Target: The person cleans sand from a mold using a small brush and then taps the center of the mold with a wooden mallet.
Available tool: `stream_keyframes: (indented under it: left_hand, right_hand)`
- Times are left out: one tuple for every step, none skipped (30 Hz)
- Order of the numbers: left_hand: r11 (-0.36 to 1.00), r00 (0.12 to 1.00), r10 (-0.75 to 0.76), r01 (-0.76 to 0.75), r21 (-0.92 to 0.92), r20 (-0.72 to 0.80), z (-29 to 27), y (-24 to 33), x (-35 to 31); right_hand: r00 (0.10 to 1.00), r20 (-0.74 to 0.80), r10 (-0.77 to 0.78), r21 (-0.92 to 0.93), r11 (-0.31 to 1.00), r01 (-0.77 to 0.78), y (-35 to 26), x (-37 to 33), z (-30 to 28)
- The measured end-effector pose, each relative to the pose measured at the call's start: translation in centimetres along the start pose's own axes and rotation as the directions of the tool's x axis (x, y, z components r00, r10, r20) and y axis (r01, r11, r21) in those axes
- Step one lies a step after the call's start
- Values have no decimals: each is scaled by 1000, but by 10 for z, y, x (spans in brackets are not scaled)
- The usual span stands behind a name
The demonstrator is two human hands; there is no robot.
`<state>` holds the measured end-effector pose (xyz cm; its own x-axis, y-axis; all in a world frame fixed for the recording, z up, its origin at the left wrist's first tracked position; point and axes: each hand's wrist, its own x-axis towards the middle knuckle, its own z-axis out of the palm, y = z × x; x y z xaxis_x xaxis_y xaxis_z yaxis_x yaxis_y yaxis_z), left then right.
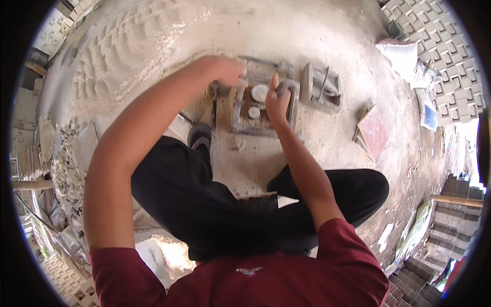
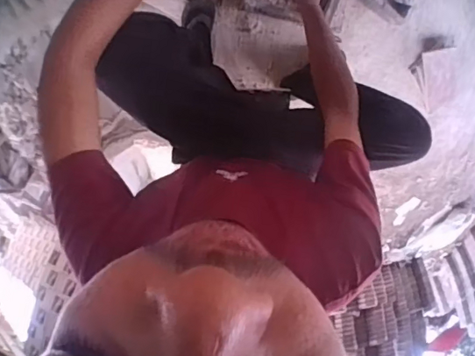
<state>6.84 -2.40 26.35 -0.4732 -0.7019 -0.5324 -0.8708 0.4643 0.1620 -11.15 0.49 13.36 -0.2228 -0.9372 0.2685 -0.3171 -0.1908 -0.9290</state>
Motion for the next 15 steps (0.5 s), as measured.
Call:
stream_keyframes:
  left_hand:
    - [1000,1000,5,-4,5,-30,-6,-2,-3]
    - [1000,999,-6,6,-12,-32,-6,-2,-1]
    - [1000,1000,-3,3,-11,-29,-6,-1,2]
    - [1000,1000,-5,5,1,-19,-7,3,6]
    - [1000,1000,-7,7,13,-9,-8,5,10]
    - [999,1000,31,-31,18,-2,-12,17,23]
    - [1000,1000,-6,6,20,18,-3,6,21]
    - [999,999,-38,38,29,27,2,-1,19]
    - [999,999,-35,34,27,36,6,-1,17]
    - [999,999,-40,40,29,5,6,-2,11]
    - [998,999,-46,46,32,-27,6,-3,5]
    - [998,998,-54,55,33,-27,6,-5,-1]
    - [999,999,-37,37,4,-10,4,-2,0]
    - [1000,1000,-5,5,-17,0,-3,6,6]
    - [1000,1000,-10,10,-14,-4,-2,4,5]
  right_hand:
    - [992,17,122,103,987,-124,-19,7,2]
    - [993,14,117,160,980,-118,-17,10,1]
    - [993,12,120,159,980,-121,-11,8,3]
    - [997,50,66,134,988,-72,2,5,5]
    - [996,89,13,112,993,-23,16,4,7]
    - [984,83,-157,55,987,153,47,19,-1]
    - [982,135,-132,6,991,132,33,27,8]
    - [972,236,1,83,996,-22,17,36,12]
    - [935,332,127,134,975,-180,8,44,9]
    - [933,337,129,135,974,-184,4,45,3]
    - [942,296,158,142,968,-207,0,42,-4]
    - [950,254,182,153,962,-225,-6,40,-8]
    - [954,236,186,148,963,-225,12,33,-14]
    - [962,258,88,203,969,-143,47,27,-24]
    - [930,358,83,220,961,-170,48,26,-26]
